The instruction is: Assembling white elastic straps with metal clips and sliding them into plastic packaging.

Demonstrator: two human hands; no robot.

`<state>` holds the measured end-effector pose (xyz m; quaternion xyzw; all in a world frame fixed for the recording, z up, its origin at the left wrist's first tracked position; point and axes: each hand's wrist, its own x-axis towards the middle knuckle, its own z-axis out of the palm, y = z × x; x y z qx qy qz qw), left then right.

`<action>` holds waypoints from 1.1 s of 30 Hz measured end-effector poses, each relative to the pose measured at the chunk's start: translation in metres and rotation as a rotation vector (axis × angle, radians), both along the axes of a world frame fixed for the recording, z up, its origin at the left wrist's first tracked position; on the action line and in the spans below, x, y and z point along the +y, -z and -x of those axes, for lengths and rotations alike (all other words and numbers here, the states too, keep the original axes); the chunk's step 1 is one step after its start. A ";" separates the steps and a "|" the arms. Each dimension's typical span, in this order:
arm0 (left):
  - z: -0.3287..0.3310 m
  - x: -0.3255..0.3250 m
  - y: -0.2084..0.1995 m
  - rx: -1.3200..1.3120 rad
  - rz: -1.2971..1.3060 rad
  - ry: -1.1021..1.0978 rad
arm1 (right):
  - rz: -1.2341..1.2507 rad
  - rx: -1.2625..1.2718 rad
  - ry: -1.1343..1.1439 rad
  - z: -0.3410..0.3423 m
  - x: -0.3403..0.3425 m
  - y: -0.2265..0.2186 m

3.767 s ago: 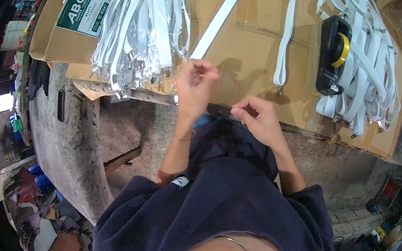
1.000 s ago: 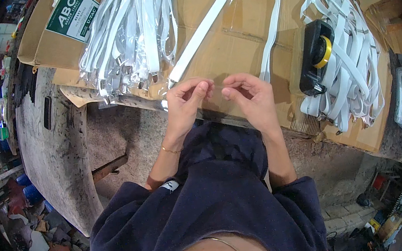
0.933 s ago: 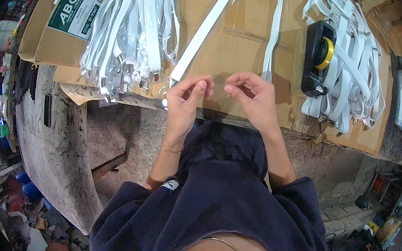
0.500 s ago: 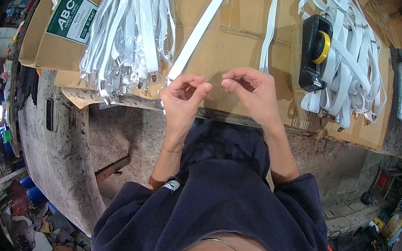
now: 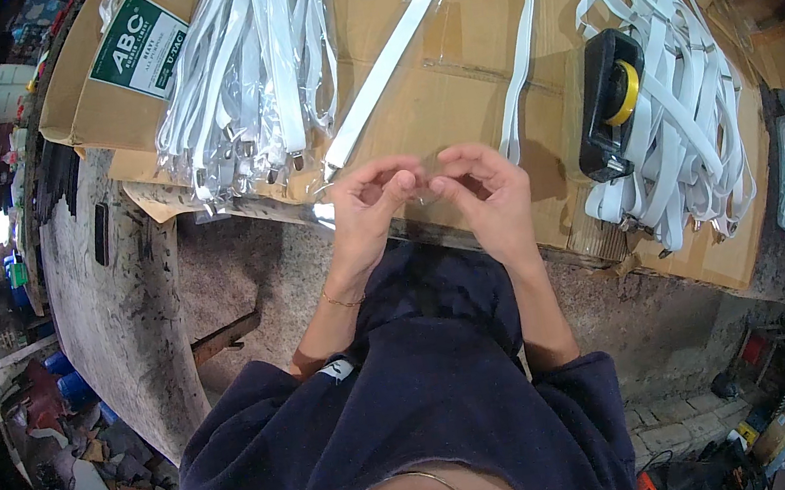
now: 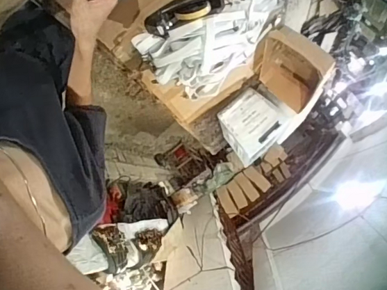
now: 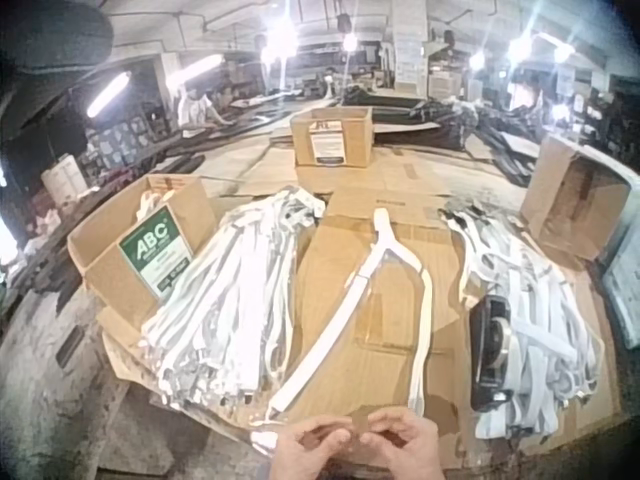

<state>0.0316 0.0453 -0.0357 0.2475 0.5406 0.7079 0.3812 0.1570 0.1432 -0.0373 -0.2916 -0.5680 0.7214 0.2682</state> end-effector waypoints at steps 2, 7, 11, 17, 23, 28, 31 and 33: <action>-0.004 0.005 -0.009 -0.184 0.030 0.006 | -0.001 0.031 0.036 0.001 0.001 0.004; -0.002 0.003 0.012 -0.049 0.071 0.015 | -0.094 -0.083 0.018 -0.002 0.006 -0.012; 0.001 0.007 0.006 0.022 0.113 0.037 | -0.457 -0.560 0.212 -0.022 0.047 -0.002; -0.001 0.012 0.010 0.149 0.189 -0.004 | -0.624 -0.883 0.065 -0.019 0.053 0.015; -0.004 0.017 0.006 0.333 0.283 0.056 | 0.049 -0.313 -0.040 -0.031 0.075 -0.014; -0.007 0.025 0.008 0.444 0.359 0.049 | 0.106 -0.077 0.013 -0.020 0.072 -0.028; -0.011 0.029 0.010 0.479 0.355 0.048 | 0.013 -0.168 0.010 -0.015 0.072 -0.030; -0.013 0.030 0.012 0.505 0.343 0.047 | 0.000 -0.190 -0.001 -0.014 0.072 -0.030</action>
